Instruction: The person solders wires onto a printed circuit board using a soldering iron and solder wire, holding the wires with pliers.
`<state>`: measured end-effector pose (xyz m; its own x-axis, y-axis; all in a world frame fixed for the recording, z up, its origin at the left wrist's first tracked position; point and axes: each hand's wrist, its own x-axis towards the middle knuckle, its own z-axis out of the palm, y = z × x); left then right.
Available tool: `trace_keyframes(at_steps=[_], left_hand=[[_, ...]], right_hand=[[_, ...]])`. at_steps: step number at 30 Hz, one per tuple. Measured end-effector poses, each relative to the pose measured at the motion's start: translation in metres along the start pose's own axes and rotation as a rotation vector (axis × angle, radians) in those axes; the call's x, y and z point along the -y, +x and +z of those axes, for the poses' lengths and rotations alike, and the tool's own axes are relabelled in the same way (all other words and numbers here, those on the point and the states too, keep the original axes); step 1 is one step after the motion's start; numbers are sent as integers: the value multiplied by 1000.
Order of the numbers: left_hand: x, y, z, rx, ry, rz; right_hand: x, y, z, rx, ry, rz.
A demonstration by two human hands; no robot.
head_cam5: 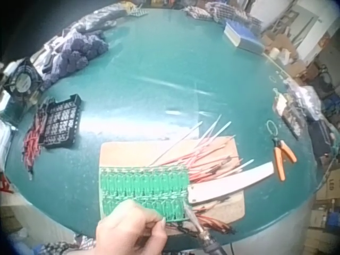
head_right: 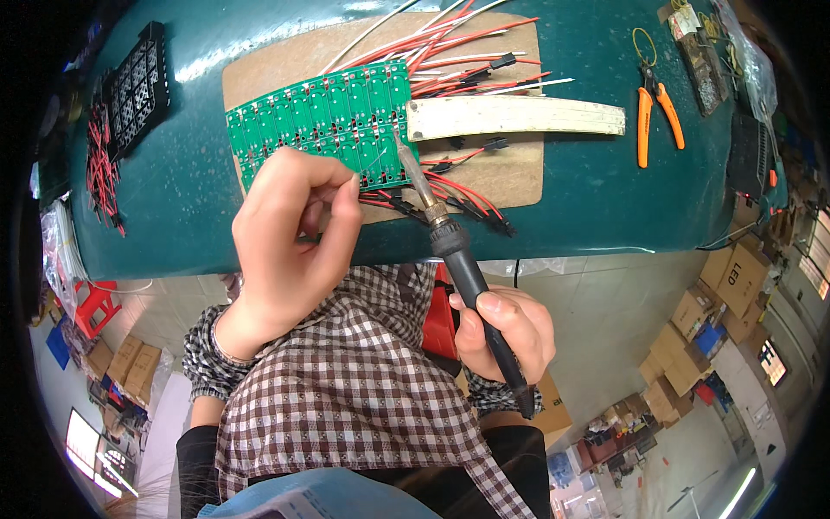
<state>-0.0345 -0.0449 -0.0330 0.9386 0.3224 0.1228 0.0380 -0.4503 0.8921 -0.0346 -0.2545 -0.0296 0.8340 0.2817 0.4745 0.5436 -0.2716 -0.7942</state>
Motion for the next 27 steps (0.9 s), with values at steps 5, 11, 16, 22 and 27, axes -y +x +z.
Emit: trace_keyframes(at_steps=[5,11,16,22,27], left_hand=[[3,3,6,-19,74,37],[2,4,8,-11,125,24],[4,5,4,-18,149,13],[2,9,8,4,205,11],[3,8,9,-4,223,10]], right_hand=[[1,1,-3,24,-37,17],[1,5,9,-42,-158,19],[5,7,-3,163,-72,67],[5,9,14,10,-184,35],[5,9,15,-3,-171,20]])
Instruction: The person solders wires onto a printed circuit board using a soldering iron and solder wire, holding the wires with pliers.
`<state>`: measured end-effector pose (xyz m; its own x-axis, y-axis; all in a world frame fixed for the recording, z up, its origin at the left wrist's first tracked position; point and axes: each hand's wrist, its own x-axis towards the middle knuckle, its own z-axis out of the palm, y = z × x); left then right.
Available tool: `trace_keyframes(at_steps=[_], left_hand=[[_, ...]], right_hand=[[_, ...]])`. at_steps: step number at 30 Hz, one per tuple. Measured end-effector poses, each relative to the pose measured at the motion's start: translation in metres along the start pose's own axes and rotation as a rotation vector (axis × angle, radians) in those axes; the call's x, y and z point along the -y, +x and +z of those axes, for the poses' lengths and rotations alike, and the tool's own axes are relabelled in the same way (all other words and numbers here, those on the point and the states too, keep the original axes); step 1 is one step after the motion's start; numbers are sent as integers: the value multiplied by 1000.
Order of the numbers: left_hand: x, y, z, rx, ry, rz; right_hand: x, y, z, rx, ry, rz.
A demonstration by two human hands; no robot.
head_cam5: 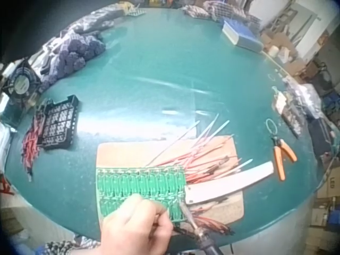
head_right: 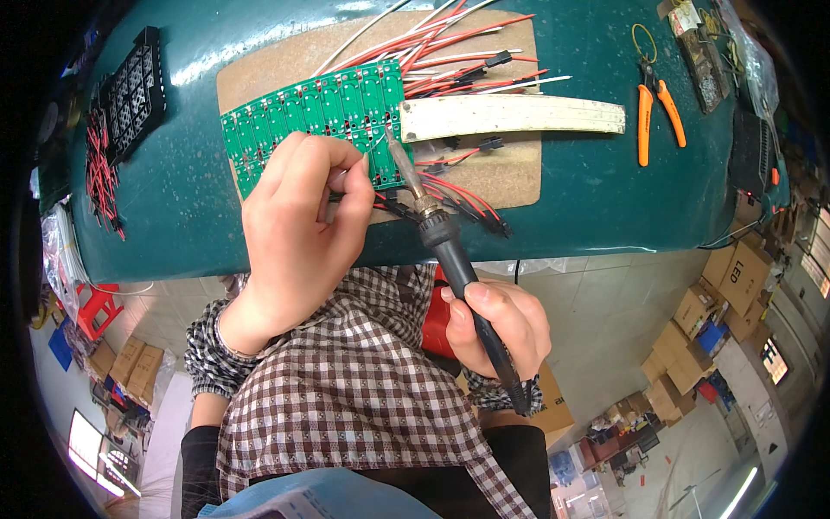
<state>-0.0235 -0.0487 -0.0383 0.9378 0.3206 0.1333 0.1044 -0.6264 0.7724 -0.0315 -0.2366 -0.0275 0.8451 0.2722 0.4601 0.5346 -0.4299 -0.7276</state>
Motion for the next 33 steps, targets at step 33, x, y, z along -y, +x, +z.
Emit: trace_keyframes(at_steps=[33], left_hand=[[-3,-3,0,5,48,-12]], right_hand=[[1,-6,-2,14,17,21]])
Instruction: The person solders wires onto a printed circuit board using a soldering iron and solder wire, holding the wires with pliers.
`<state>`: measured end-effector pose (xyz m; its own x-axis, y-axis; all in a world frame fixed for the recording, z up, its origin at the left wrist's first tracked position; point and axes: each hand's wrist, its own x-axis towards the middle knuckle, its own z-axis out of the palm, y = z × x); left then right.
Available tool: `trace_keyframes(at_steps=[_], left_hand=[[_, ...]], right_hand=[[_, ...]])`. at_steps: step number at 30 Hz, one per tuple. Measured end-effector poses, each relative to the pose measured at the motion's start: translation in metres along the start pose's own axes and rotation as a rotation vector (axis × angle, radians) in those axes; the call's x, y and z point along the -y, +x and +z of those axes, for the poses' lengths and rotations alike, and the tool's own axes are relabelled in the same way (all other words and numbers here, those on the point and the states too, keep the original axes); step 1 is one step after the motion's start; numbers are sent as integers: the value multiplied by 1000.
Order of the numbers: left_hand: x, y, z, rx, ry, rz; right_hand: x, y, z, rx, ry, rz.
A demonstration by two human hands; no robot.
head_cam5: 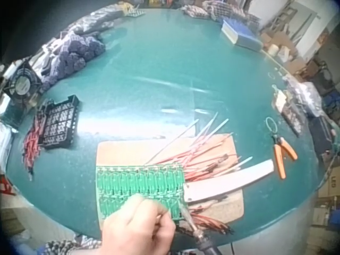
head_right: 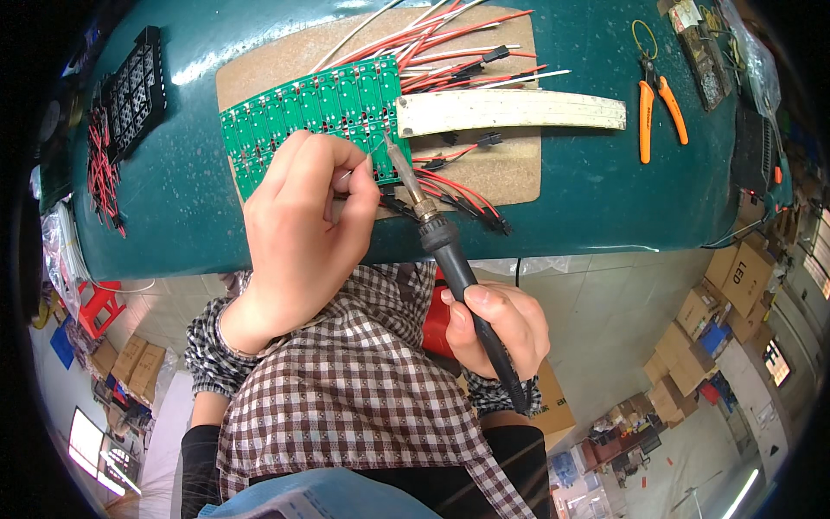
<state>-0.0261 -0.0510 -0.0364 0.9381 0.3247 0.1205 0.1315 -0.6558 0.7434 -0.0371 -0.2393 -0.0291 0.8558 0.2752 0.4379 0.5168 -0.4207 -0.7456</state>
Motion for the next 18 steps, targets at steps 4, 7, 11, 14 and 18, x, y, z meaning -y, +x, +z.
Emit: trace_keyframes(at_steps=[4,7,11,14,18], left_hand=[[-4,0,1,25,6,-5],[-4,-3,-6,80,14,-14],[4,-9,-22,56,-39,75],[3,-5,-28,66,-137,52],[-14,6,-27,82,-109,-86]], right_hand=[[3,-1,-5,-11,-2,-1],[0,-3,-14,143,77,47],[-8,-3,-16,-33,258,-53],[-8,12,-7,-176,459,-43],[-30,59,-13,89,264,-171]])
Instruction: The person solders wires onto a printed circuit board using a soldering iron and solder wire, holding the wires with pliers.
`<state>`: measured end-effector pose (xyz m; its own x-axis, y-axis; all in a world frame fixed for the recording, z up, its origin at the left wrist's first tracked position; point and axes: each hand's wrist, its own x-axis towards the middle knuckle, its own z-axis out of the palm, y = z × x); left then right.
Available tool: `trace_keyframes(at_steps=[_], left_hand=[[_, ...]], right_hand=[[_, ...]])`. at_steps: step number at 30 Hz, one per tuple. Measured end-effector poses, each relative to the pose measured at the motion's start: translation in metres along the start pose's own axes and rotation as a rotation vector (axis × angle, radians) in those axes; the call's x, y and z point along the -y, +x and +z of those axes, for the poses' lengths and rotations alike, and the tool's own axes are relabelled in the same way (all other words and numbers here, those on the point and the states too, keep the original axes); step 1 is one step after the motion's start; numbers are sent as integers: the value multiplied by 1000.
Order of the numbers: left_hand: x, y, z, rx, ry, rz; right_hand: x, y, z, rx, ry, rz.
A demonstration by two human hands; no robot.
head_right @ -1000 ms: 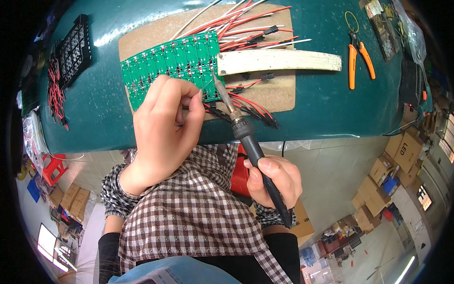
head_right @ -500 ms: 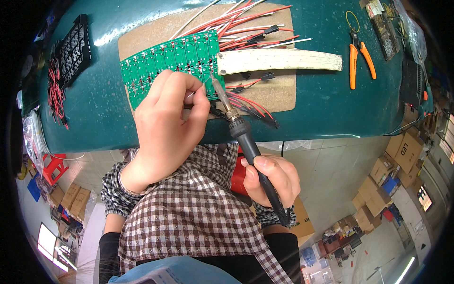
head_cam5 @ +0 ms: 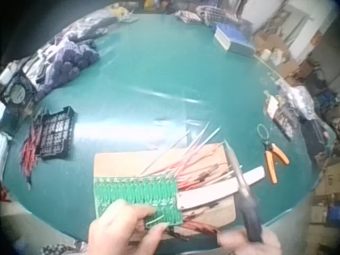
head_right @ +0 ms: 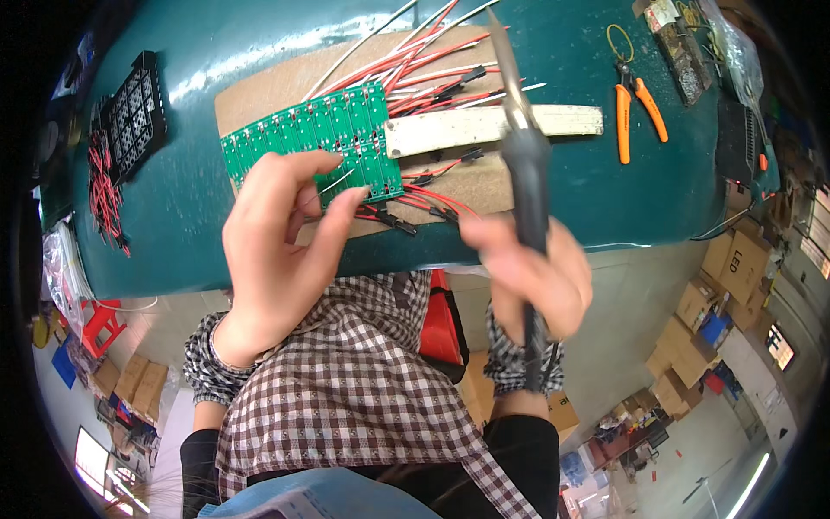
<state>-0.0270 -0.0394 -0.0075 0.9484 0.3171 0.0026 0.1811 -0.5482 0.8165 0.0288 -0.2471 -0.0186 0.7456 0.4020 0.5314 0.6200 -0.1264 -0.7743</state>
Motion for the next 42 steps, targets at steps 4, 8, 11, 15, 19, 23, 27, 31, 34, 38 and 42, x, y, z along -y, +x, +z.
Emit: trace_keyframes(at_steps=[4,8,11,15,19,23,27,31,34,38,42], left_hand=[[9,7,23,-58,166,143],[9,8,26,-33,221,131],[6,7,26,5,242,89],[7,6,27,0,240,105],[7,6,26,-14,231,124],[8,5,29,3,215,120],[8,7,26,-9,211,111],[10,8,28,-66,119,192],[1,3,12,-27,-158,130],[11,-5,2,5,-473,2],[15,-5,-7,-26,-339,210]], right_hand=[[-29,56,7,323,-360,-109],[-46,56,3,434,-392,-66],[-44,62,4,435,-393,-68],[-43,66,5,445,-366,-46],[-43,75,8,402,-390,-41],[-48,71,14,386,-450,-80],[-31,60,13,198,-368,9],[-12,25,-2,-119,147,126],[8,5,-3,-259,430,131],[27,-16,-4,-376,457,327],[36,-36,4,-369,208,411]])
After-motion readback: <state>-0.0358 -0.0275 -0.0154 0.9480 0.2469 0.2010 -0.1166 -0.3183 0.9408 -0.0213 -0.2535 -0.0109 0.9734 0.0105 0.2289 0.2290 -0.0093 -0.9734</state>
